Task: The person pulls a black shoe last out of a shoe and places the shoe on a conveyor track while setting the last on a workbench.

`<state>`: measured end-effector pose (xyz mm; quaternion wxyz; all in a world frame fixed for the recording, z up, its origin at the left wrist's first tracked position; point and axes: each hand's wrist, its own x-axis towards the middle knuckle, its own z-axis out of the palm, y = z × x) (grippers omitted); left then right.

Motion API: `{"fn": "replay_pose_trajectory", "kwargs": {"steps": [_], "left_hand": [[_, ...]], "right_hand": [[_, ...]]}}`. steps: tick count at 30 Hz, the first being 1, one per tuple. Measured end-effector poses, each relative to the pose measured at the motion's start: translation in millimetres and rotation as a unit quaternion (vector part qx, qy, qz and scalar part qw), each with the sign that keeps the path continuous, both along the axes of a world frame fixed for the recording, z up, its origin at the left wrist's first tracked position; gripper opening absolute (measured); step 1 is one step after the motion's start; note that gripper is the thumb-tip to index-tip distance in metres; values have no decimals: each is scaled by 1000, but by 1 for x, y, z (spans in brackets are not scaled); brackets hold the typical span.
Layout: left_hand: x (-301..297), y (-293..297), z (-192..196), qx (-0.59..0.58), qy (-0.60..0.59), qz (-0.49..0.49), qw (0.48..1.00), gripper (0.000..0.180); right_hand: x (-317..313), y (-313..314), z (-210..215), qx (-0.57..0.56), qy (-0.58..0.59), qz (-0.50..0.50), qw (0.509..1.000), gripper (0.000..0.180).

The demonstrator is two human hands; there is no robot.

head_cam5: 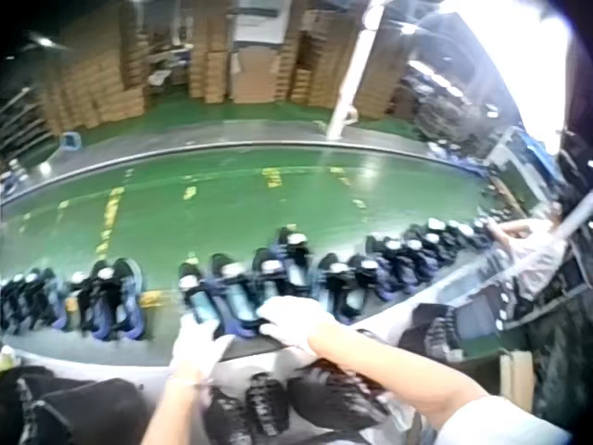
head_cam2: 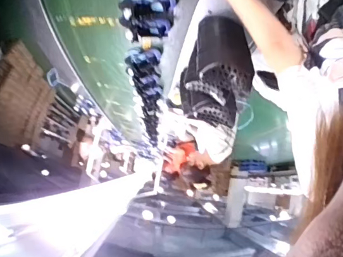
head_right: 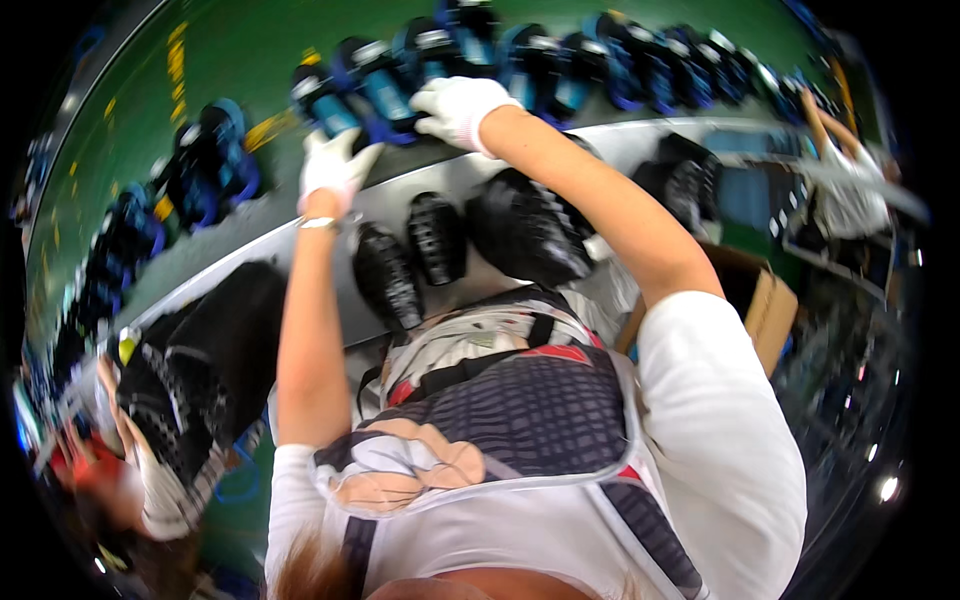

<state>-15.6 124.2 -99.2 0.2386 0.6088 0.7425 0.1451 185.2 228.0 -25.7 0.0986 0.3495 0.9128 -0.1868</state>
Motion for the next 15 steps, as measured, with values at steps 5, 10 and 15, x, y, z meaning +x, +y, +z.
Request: {"fn": "replay_pose_trajectory", "kwargs": {"steps": [5,10,15], "left_hand": [[-36,-37,-2,19,-44,20,999,54],[-41,-65,20,43,-194,147,969,53],[-24,-83,41,27,-248,188,950,44]], "right_hand": [[119,-18,83,22,77,-169,982,30],[294,-66,114,80,59,-429,898,29],[326,-113,94,5,6,-447,895,32]]}}
